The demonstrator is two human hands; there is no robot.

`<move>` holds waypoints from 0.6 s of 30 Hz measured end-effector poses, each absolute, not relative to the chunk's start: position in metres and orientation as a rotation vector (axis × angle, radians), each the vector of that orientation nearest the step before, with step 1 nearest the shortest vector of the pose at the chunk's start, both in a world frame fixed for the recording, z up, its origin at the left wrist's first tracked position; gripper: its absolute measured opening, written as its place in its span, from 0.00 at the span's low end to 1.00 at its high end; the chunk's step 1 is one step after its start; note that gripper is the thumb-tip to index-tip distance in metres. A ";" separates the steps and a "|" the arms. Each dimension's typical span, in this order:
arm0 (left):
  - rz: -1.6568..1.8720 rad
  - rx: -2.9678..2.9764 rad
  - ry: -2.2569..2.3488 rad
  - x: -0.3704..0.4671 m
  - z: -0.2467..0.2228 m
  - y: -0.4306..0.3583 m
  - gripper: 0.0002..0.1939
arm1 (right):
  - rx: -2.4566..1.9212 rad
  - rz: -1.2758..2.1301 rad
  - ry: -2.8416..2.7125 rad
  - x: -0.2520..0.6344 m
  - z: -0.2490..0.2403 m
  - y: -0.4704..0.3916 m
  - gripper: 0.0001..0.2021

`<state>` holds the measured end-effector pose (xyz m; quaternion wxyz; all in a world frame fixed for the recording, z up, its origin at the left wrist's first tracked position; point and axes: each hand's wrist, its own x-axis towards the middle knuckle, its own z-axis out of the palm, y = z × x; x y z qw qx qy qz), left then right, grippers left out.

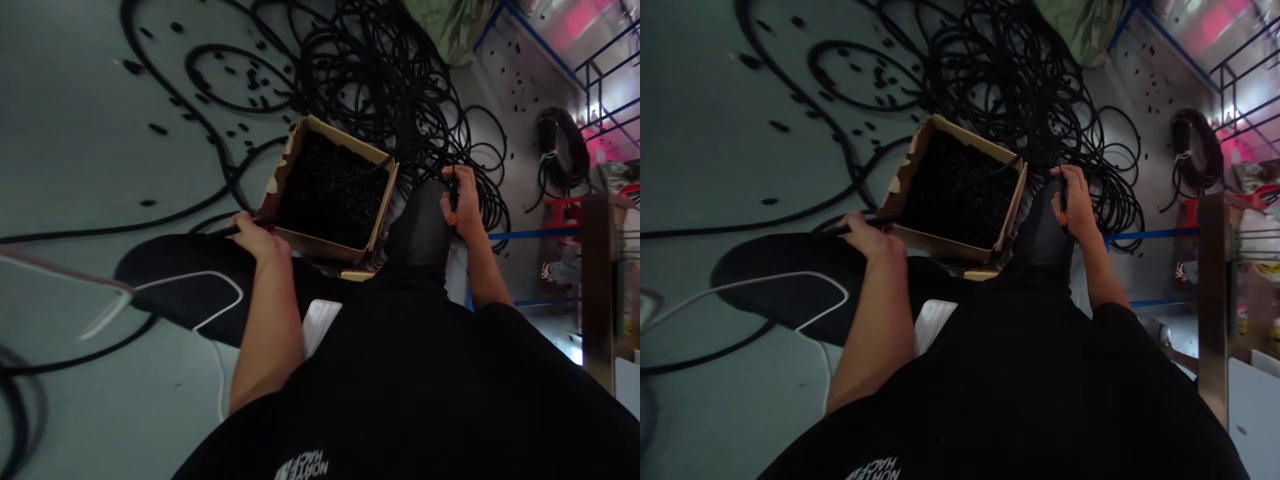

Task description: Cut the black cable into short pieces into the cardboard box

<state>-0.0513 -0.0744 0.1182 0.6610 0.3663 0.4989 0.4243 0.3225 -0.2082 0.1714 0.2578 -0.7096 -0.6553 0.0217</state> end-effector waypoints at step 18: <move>0.927 0.589 1.264 -0.066 -0.005 -0.088 0.36 | -1.673 1.013 -1.140 0.262 0.086 -0.244 0.25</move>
